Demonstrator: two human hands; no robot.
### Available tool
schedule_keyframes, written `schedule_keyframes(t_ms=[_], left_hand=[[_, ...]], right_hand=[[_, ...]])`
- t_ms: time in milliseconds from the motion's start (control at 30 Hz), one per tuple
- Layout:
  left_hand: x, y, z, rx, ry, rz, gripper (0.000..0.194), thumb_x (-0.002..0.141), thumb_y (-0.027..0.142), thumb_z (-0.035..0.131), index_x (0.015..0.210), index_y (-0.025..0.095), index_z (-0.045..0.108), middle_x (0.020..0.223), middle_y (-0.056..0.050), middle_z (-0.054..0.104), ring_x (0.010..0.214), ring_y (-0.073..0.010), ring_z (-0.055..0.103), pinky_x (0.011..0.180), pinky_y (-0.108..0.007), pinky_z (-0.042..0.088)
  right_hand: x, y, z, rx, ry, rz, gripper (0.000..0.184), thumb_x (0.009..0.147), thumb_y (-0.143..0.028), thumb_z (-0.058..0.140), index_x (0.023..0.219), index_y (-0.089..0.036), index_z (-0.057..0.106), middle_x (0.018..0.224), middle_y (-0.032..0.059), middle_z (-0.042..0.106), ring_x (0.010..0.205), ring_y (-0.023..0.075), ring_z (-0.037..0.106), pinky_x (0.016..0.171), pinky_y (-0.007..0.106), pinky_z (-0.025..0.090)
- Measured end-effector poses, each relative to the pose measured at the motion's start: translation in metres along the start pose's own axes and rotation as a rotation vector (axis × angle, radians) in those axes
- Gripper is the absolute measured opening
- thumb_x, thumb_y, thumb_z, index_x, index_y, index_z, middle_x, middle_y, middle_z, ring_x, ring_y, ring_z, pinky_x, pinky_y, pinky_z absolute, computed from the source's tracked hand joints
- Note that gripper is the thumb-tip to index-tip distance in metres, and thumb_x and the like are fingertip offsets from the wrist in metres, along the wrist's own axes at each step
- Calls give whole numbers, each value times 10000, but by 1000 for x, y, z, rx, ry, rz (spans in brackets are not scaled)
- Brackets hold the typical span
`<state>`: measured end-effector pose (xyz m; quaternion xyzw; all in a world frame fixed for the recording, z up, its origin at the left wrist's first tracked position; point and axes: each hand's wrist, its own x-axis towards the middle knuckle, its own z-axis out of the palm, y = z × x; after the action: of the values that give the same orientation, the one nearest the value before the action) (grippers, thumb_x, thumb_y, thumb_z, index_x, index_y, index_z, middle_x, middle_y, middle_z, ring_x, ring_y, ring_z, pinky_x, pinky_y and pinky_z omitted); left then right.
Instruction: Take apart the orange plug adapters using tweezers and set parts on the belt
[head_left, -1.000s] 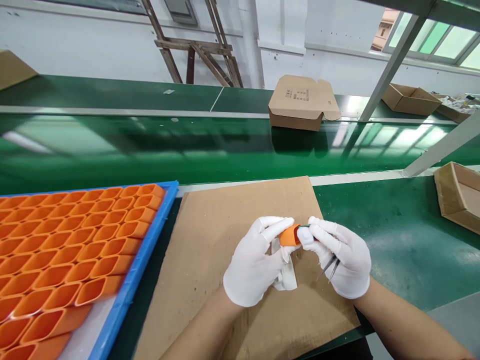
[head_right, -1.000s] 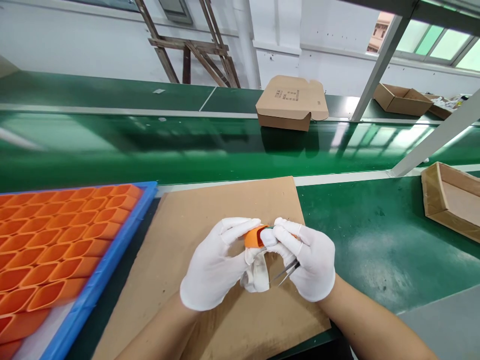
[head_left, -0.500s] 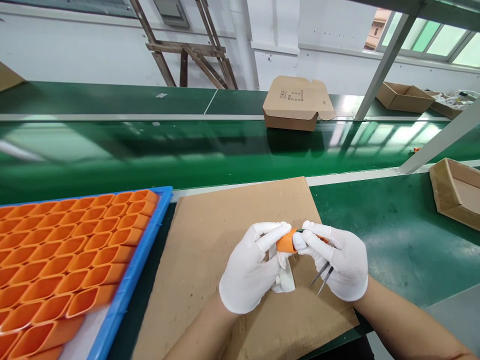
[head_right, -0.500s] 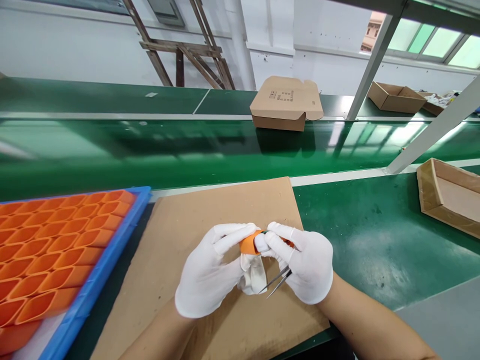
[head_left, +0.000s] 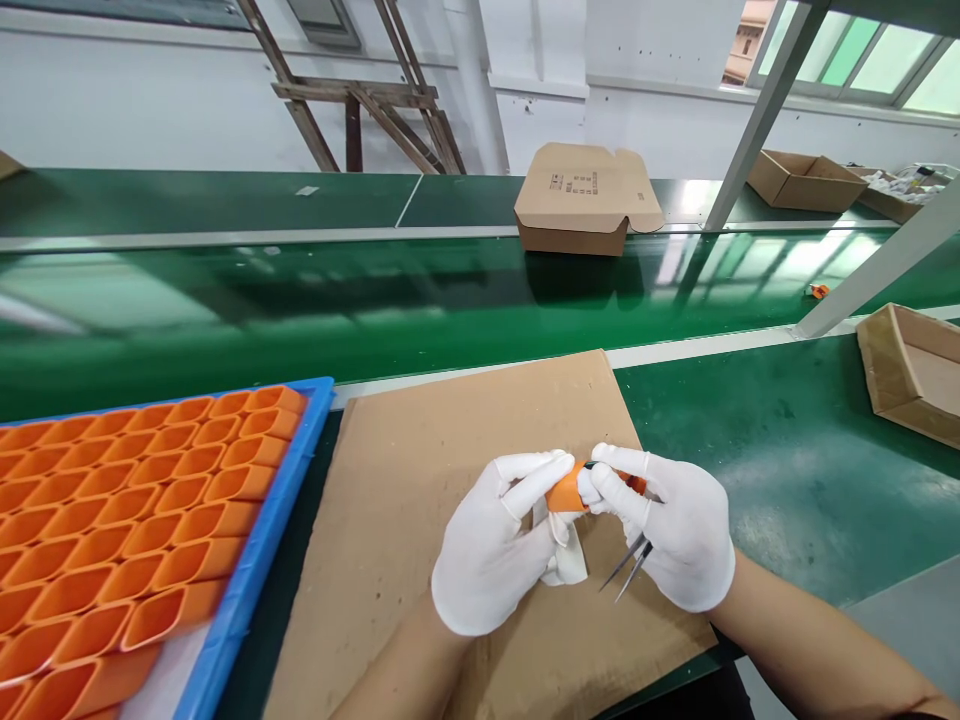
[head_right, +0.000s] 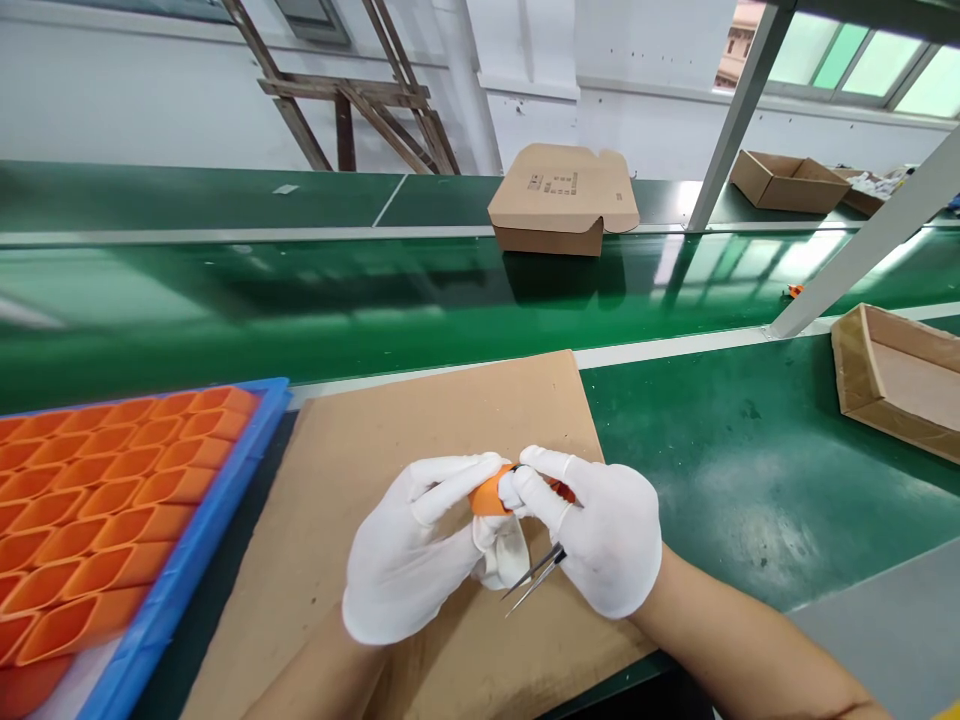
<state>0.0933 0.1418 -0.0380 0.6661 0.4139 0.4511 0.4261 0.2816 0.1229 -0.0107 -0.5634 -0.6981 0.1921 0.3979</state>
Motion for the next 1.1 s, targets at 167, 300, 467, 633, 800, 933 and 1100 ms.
schedule_keyframes(t_ms=[167, 300, 467, 633, 800, 933, 1100], left_hand=[[-7, -7, 0, 126, 68, 69, 443, 872, 154, 639, 1265, 357, 672, 1103, -25, 693, 471, -77, 636, 416, -217, 572], [-4, -6, 3, 288, 127, 53, 416, 828, 148, 669, 1195, 335, 720, 1084, -21, 706, 693, -144, 726, 549, -237, 624], [6, 3, 10, 229, 223, -23, 339, 785, 196, 747, 1106, 305, 760, 1032, -26, 724, 871, -194, 737, 693, -281, 643], [10, 8, 10, 173, 248, -103, 320, 760, 219, 780, 1072, 292, 776, 1073, -30, 748, 961, -228, 731, 780, -337, 646], [9, 5, 8, 154, 235, -10, 282, 761, 239, 800, 1037, 294, 788, 1169, -40, 744, 1100, -268, 705, 872, -396, 644], [8, 5, 7, 114, 197, 63, 273, 790, 279, 788, 1060, 319, 782, 1178, -58, 735, 1151, -314, 688, 805, -440, 666], [5, 4, 4, 39, 133, 130, 227, 825, 329, 744, 1046, 298, 786, 1137, -86, 748, 1117, -334, 698, 778, -465, 664]], right_hand=[[-5, -2, 3, -169, 5, -136, 261, 978, -294, 589, 1205, -322, 715, 931, -24, 798, 580, 145, 694, 451, 266, 501], [-9, 3, 8, -446, 22, -320, 426, 907, -126, 553, 1293, -262, 674, 1188, 41, 764, 564, 149, 685, 443, 298, 491], [-3, 3, 6, -143, 123, -323, 448, 930, -119, 561, 1360, -232, 616, 1309, 81, 705, 1032, 221, 740, 791, 310, 639], [7, 2, -1, 318, 123, 81, 262, 920, -247, 626, 1143, -246, 763, 1044, 52, 790, 758, 177, 738, 585, 278, 634], [12, 5, -4, 681, -214, 477, 401, 843, -428, 716, 1169, -203, 775, 903, 62, 795, 424, 71, 491, 345, 213, 429], [14, 5, -5, 815, -321, 546, 499, 796, -472, 756, 1226, -219, 750, 1043, 85, 774, 599, 105, 568, 417, 207, 398], [19, -1, -9, 840, -405, 645, 553, 715, -430, 802, 1187, -145, 766, 672, 30, 695, 536, 90, 497, 465, 223, 388]])
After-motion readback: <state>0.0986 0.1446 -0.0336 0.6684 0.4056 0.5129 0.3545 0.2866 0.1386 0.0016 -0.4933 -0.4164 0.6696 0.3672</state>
